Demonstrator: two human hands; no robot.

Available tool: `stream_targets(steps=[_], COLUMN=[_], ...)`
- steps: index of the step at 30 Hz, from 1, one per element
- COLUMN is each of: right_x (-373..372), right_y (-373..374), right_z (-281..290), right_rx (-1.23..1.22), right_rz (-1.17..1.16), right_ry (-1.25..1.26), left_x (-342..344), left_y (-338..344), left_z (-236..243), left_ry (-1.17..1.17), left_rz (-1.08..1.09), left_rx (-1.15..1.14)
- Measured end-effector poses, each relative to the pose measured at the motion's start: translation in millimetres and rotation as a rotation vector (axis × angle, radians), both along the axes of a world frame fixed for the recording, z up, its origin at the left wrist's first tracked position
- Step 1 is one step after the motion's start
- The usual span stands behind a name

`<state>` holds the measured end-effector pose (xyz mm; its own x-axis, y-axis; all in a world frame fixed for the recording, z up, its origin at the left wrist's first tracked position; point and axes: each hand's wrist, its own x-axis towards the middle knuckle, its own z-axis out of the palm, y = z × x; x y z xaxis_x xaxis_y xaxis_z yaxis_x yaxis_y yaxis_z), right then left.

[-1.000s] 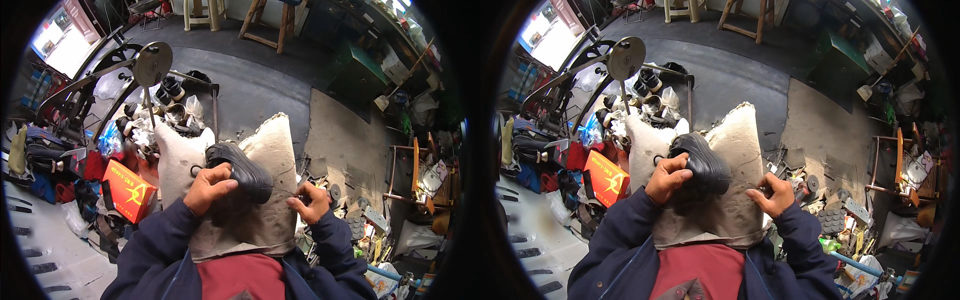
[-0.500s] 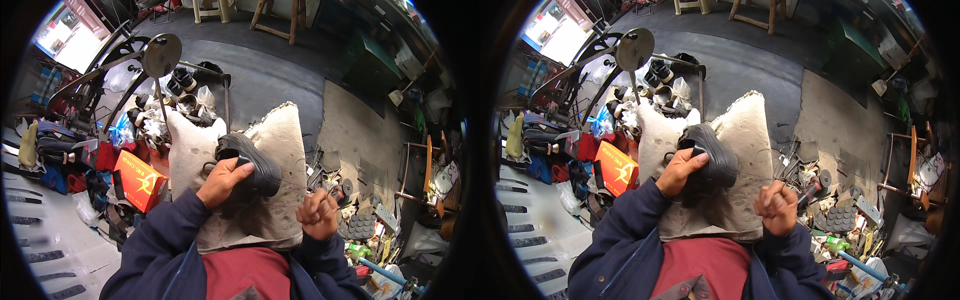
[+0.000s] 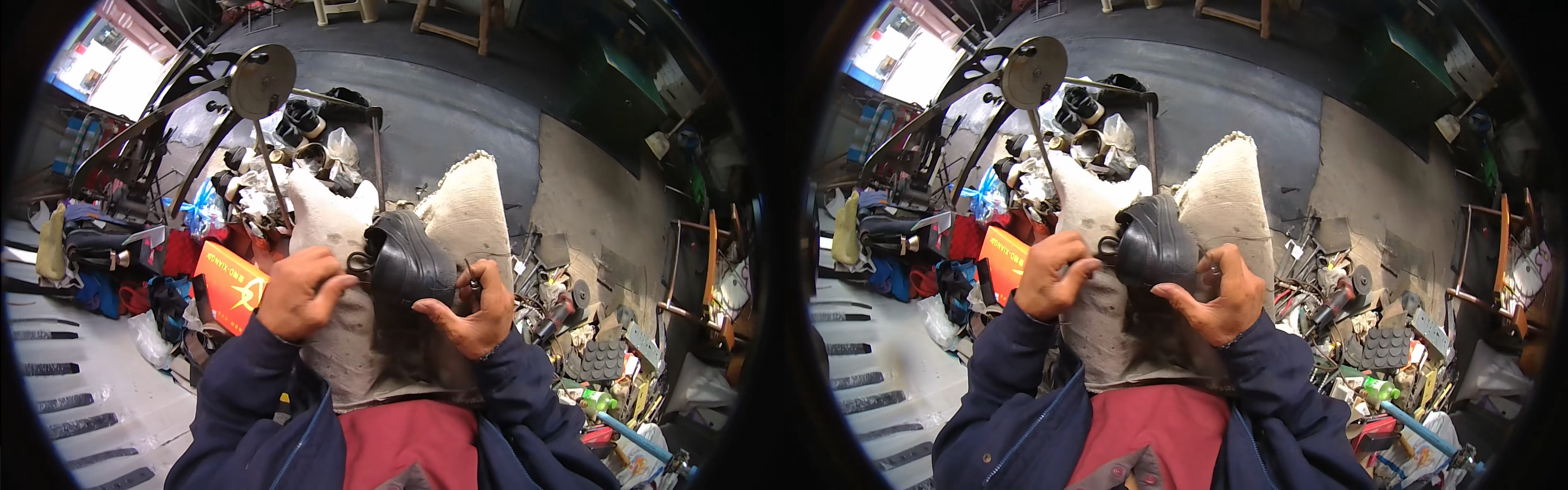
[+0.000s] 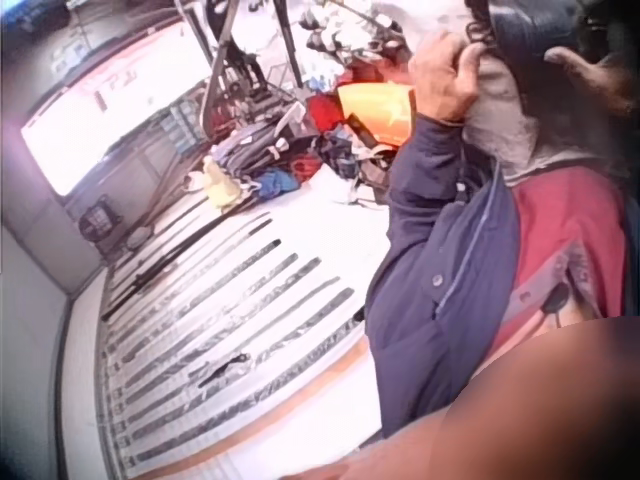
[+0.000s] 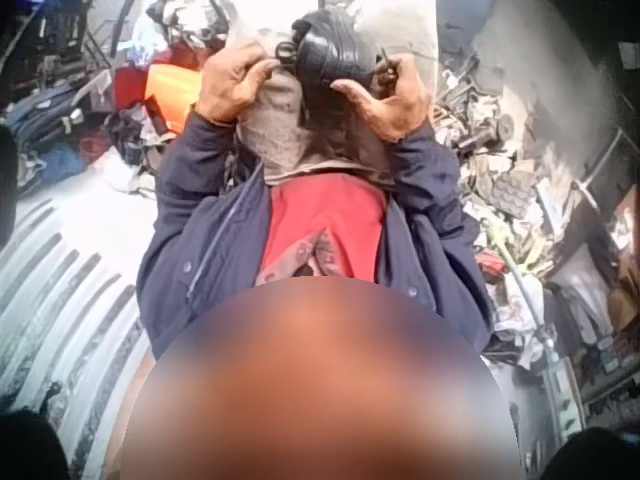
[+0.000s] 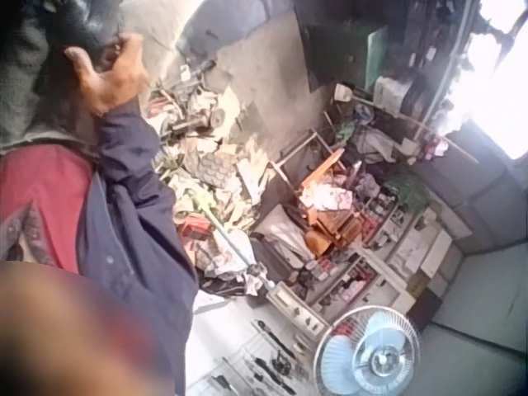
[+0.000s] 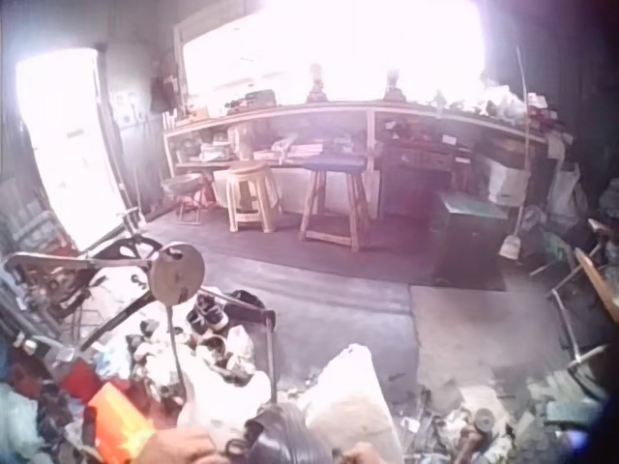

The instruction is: The person holds a black shoe and uses a small tool to work on the sole edge, repeatedly inserting and pulling the tool along the seam. The person rotates the shoe to access different sections of the sole while continuing the same action.

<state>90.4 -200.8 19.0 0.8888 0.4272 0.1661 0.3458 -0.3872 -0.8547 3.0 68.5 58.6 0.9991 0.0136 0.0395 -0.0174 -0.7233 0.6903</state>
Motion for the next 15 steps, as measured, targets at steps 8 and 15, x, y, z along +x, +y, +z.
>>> stream_targets(steps=[8,15], right_x=[-2.8,-8.4], right_y=[5.0,6.4], right_z=[-9.4,-5.8], right_rx=[0.098,0.065], right_rz=[-0.002,-0.010], right_ry=[-0.037,-0.010], left_x=[2.5,17.3], left_y=[-18.5,66.6], left_z=[-32.4,-39.8], left_ry=[-0.208,-0.541], left_rz=[0.139,0.632], left_rx=[-1.479,-1.351])
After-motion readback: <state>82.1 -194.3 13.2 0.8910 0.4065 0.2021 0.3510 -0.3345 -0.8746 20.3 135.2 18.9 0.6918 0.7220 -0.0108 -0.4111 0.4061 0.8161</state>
